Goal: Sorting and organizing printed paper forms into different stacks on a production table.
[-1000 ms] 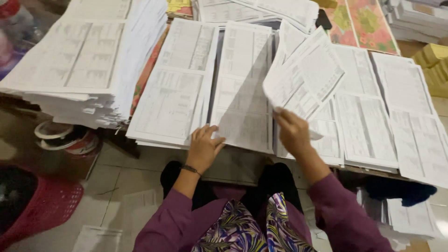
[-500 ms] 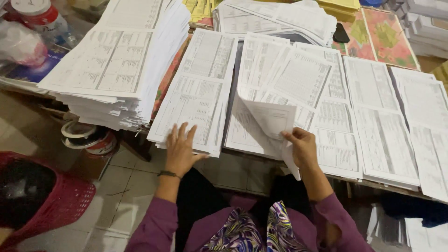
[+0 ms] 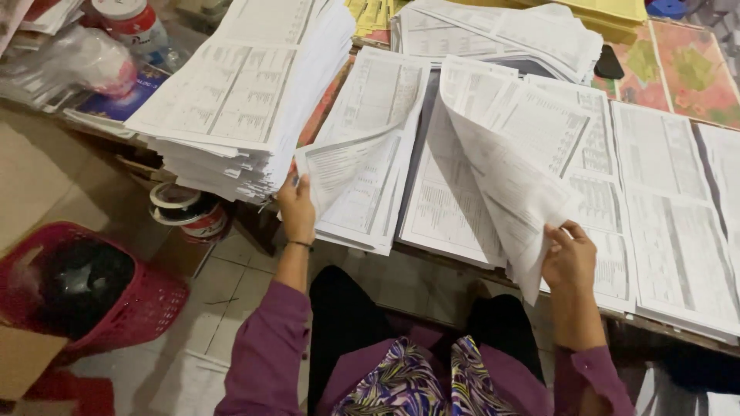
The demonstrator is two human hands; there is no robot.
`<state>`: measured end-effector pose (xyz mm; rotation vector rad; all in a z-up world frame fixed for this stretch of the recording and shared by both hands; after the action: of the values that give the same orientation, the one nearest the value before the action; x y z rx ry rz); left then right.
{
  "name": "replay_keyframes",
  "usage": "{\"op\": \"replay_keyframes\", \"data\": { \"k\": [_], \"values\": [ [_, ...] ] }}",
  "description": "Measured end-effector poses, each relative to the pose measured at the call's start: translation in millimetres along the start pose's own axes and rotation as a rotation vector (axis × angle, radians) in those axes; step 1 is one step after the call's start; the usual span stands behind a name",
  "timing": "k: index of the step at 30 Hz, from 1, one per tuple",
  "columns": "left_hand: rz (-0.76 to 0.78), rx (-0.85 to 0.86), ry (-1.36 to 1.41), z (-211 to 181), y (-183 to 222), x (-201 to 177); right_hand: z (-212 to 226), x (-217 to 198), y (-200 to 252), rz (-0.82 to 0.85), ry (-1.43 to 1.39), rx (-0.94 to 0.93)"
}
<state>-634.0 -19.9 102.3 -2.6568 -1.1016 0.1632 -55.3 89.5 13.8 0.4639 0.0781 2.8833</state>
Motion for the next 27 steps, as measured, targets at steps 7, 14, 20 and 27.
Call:
{"op": "replay_keyframes", "data": {
  "k": [7, 14, 20, 27],
  "values": [
    [0.340, 0.731, -0.439, -58, 95, 136, 170, 52, 43, -0.170, 0.606, -0.830],
    [0.597, 1.101, -0.629, -75, 225, 177, 184, 189, 119, 0.353, 1.009, -1.565],
    [0.500, 0.832, -0.665, -67, 237, 116, 50, 237, 178, 0.952, 1.157, -1.369],
    [-0.185, -0.804, 0.644, 100, 251, 54, -1, 228, 203, 0.959, 1.257, -1.168]
  ]
}}
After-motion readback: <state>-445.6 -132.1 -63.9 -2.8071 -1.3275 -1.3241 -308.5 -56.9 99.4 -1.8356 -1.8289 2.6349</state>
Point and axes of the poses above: each hand's wrist, its own y-axis away from the middle knuckle, its own x-axis out of the palm, z = x × y, the point moved 7 cm from there along -y, towards the middle knuckle, and after that the axes turned 2 degrees about -x, right-handed, at the moved point
